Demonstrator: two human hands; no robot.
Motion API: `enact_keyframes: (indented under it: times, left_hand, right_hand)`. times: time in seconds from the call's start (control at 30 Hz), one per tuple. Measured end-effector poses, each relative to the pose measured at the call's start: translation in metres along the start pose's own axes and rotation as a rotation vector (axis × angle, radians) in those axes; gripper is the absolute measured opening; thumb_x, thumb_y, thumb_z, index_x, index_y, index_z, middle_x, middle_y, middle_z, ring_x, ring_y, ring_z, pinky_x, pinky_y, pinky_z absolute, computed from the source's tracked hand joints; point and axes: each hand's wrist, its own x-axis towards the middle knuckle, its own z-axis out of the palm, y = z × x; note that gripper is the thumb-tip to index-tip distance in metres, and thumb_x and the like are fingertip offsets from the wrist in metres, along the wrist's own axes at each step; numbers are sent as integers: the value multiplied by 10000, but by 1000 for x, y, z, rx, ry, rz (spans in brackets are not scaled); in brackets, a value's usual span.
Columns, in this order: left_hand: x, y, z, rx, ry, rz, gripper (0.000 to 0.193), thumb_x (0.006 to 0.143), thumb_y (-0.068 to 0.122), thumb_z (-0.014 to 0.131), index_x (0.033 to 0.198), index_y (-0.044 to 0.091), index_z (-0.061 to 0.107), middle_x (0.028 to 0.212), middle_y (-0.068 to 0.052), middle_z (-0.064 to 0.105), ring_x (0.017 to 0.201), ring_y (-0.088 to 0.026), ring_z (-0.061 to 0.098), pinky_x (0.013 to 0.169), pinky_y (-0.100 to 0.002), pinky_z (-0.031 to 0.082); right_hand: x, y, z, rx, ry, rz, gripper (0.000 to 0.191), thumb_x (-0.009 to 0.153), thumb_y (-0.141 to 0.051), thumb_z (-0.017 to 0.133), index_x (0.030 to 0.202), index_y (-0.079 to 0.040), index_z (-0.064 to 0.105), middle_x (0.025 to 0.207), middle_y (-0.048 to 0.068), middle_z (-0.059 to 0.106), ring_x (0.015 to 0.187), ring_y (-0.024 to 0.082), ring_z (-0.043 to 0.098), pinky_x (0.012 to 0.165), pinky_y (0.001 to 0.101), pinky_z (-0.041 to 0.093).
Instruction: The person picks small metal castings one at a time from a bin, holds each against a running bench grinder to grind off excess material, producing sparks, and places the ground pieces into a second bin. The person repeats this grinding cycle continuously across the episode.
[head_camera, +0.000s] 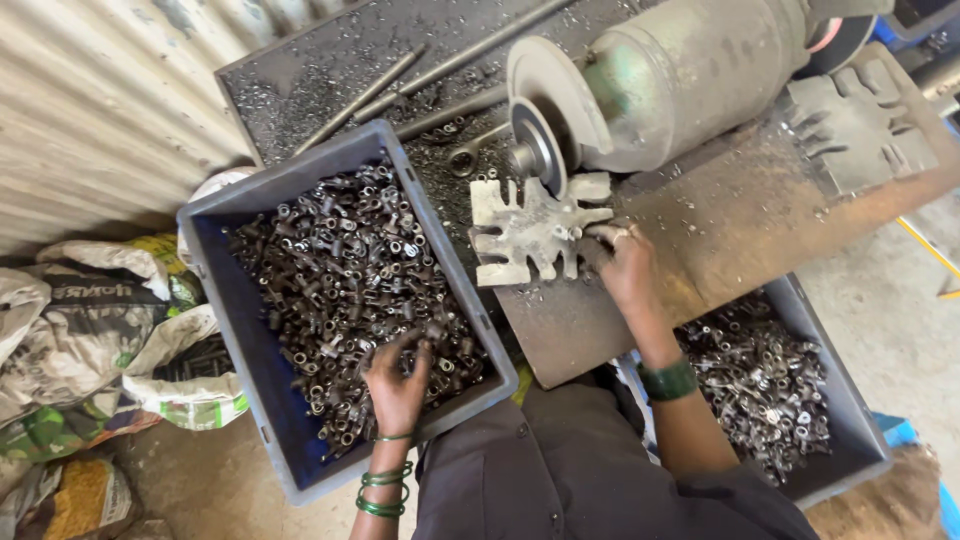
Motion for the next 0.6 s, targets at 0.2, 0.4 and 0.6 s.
enact_keyframes:
  times: [0.2,0.4,0.6]
  left_hand:
    - [-2,3,-1,-157,-3,-140,240,861,189,782,1088,111,771,1063,-76,768,962,-223,712,944,-334,495]
    - [-4,-1,3,-114,24,-48,240,841,141,800,1073,83,779,1019,-84,780,928,-221,711,957,-384,469]
    - [-5,-17,10,-840,-82,-632,281,914,123,725,1191,79,747,907,-4,685,724,-137,504,668,-320,377]
  right_hand:
    - [39,6,13,73,9,122,330,878,-291,831,1063,-27,761,1004,192,715,918,355,691,813,428,531]
    - [25,24,32,-356,240,-357,221,862,-194,828,1041,-87,756,1055,108,712,932,309,669,804,437,529]
    - [1,23,-4,-371,421,-631,344,766,-197,873,1080,-115,758,964,67,667,896,260,651,755,368,559]
